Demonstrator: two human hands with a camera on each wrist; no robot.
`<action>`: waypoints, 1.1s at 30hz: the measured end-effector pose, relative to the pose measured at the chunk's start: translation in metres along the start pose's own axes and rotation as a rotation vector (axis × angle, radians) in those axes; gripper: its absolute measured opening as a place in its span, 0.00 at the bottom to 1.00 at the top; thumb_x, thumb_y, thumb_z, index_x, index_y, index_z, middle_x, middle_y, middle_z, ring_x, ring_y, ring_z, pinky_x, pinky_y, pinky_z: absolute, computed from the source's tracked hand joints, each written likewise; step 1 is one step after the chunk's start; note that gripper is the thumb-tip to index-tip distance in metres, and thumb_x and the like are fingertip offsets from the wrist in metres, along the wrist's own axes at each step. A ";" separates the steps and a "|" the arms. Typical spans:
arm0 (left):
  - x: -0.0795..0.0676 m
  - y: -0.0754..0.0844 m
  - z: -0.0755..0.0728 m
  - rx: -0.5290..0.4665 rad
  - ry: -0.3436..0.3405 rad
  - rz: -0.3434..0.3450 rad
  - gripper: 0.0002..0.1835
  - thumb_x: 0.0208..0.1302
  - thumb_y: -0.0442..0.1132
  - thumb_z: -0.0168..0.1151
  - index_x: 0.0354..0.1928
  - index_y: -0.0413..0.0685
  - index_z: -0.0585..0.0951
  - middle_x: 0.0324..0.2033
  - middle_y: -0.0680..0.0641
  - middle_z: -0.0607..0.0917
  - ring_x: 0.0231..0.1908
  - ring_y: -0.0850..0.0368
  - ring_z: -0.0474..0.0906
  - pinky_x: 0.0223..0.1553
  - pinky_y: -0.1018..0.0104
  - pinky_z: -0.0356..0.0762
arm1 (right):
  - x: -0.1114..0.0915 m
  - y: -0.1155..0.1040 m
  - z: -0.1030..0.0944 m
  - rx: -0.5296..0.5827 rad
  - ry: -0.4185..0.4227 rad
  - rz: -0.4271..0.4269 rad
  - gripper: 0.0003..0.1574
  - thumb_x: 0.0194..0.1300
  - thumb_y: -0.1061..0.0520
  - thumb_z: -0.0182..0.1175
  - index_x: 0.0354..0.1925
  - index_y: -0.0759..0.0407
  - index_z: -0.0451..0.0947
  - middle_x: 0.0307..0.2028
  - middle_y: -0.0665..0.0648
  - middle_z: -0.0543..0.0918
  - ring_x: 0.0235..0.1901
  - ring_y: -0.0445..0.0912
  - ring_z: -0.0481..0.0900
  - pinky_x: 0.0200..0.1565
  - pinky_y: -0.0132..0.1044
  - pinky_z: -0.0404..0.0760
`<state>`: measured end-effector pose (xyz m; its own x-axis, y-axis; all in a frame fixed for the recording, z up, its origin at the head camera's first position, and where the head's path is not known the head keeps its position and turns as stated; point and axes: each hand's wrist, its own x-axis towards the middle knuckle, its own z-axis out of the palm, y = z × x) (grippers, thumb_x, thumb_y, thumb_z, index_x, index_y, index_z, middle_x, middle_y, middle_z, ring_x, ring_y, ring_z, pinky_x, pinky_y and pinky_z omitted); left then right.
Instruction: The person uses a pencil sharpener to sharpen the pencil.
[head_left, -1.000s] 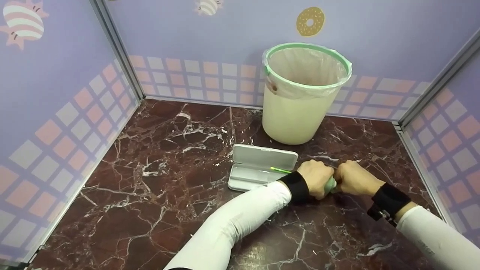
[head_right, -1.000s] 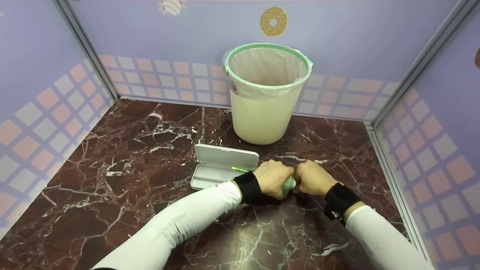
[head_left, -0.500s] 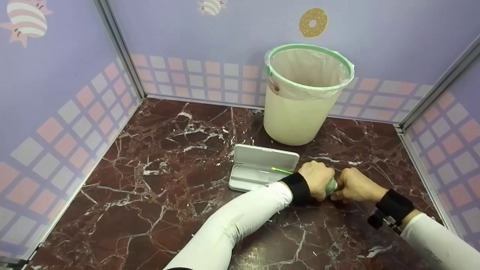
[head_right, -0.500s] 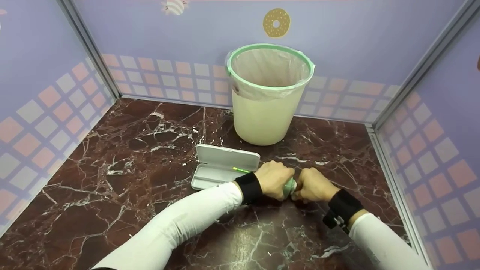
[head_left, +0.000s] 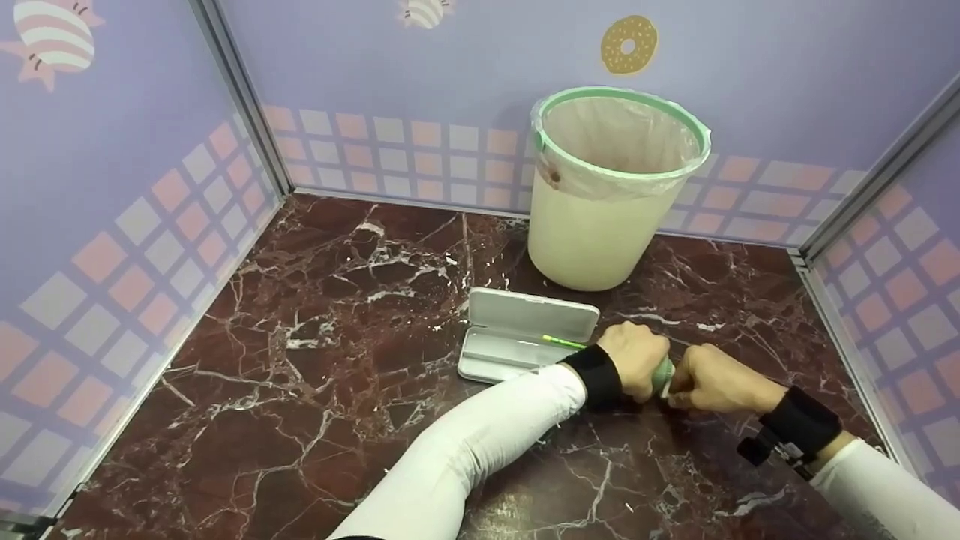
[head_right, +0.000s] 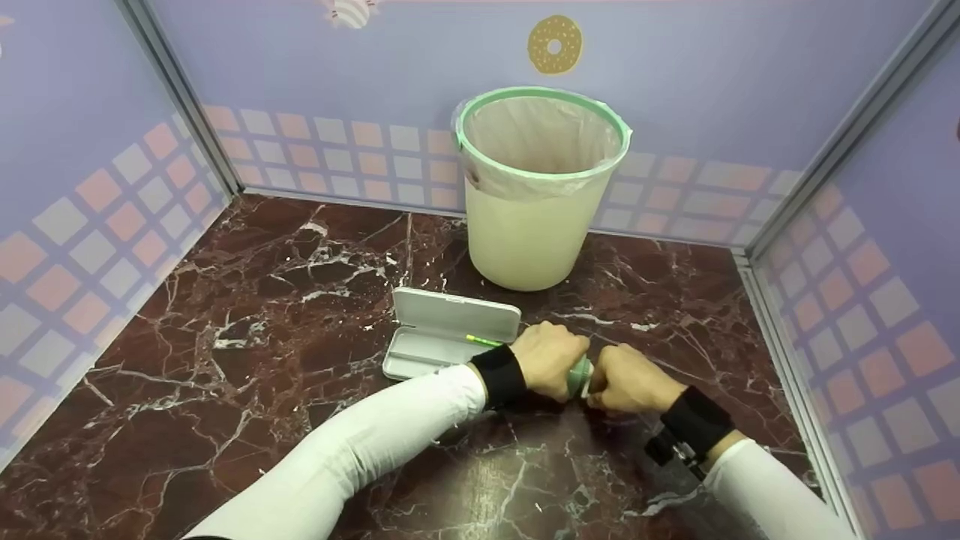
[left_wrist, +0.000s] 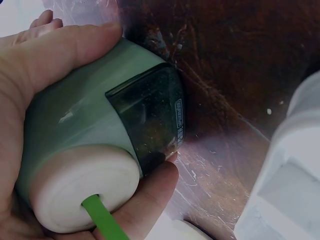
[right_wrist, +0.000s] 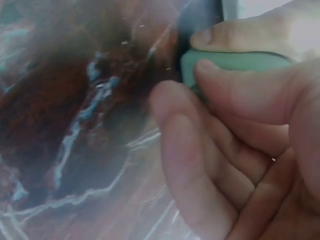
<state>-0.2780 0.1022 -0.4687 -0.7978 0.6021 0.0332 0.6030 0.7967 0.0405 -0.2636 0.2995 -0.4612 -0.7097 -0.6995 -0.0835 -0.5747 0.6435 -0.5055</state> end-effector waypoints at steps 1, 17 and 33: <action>-0.001 0.001 0.000 -0.001 0.005 0.001 0.19 0.47 0.49 0.86 0.40 0.64 0.87 0.37 0.55 0.92 0.39 0.53 0.91 0.38 0.57 0.91 | 0.000 -0.001 0.001 -0.012 0.006 -0.008 0.14 0.57 0.66 0.79 0.20 0.52 0.91 0.14 0.41 0.82 0.14 0.22 0.67 0.21 0.22 0.64; 0.001 0.003 -0.004 0.025 -0.005 -0.004 0.17 0.48 0.49 0.85 0.37 0.65 0.85 0.38 0.56 0.92 0.40 0.53 0.91 0.38 0.56 0.92 | -0.011 -0.027 -0.036 -0.139 0.059 -0.105 0.21 0.54 0.65 0.78 0.20 0.38 0.88 0.15 0.35 0.79 0.17 0.21 0.63 0.24 0.23 0.67; 0.003 -0.003 0.000 0.006 -0.031 0.023 0.19 0.48 0.51 0.86 0.38 0.64 0.84 0.38 0.56 0.91 0.40 0.54 0.90 0.39 0.56 0.91 | 0.002 -0.014 -0.054 -0.228 0.200 -0.040 0.10 0.57 0.62 0.82 0.28 0.45 0.96 0.21 0.42 0.91 0.20 0.26 0.73 0.26 0.27 0.75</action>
<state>-0.2822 0.1011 -0.4687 -0.7833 0.6217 0.0030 0.6214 0.7828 0.0346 -0.2787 0.3055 -0.4079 -0.7375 -0.6656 0.1145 -0.6647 0.6853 -0.2976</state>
